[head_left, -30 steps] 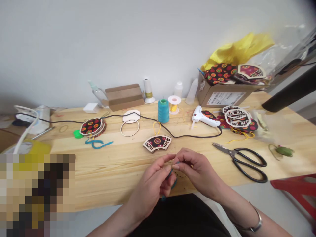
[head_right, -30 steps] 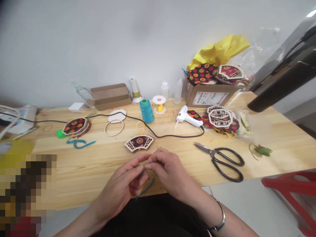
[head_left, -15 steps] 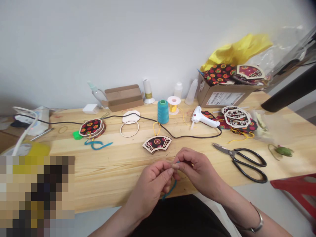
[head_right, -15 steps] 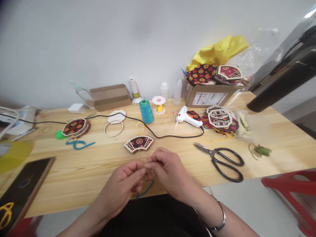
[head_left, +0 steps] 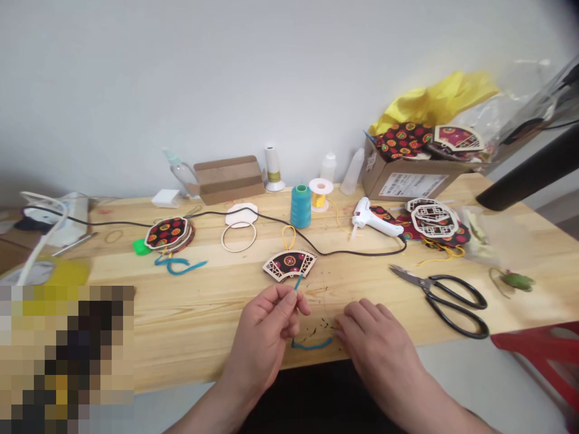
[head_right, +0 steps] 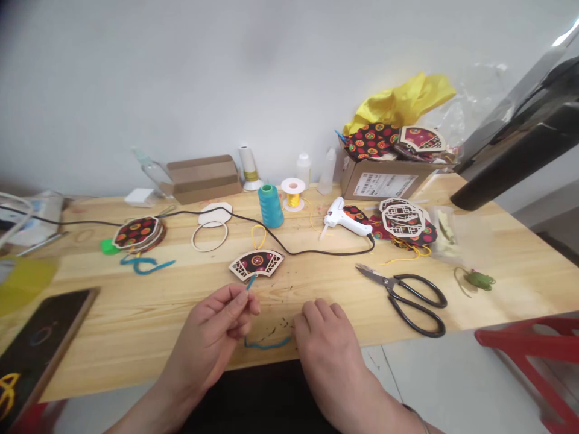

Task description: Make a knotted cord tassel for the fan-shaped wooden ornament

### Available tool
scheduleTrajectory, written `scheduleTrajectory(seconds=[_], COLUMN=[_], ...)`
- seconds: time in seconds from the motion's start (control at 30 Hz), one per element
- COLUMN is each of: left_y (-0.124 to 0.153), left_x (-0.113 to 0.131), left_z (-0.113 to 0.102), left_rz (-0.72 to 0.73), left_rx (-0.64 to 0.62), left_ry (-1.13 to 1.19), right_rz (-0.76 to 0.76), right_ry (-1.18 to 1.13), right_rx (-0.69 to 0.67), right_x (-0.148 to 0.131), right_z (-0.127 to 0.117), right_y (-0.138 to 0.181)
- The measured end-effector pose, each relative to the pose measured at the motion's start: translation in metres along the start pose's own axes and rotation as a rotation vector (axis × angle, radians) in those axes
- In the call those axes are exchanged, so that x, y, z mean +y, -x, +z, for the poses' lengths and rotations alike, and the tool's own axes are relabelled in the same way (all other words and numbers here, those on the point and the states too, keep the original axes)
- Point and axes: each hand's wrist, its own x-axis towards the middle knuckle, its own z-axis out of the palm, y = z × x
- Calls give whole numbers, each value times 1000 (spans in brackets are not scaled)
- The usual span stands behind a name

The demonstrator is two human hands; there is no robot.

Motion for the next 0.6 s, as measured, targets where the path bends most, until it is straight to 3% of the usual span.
scheduleTrajectory(seconds=[0.17,0.43,0.6], left_y=[0,-3,-6], left_x=[-1,-3,2], left_z=[-1,4,12], left_rz=[5,13,8], left_rx=[3,-70,-106], left_ry=[-21,-154,-161], right_rz=[-34,194,144], right_ry=[100,-639,-665], right_rx=[-19,-156,-119], right_x=[1,10,7], right_z=[6,-28,-44], right_y=[-3,-31,-49])
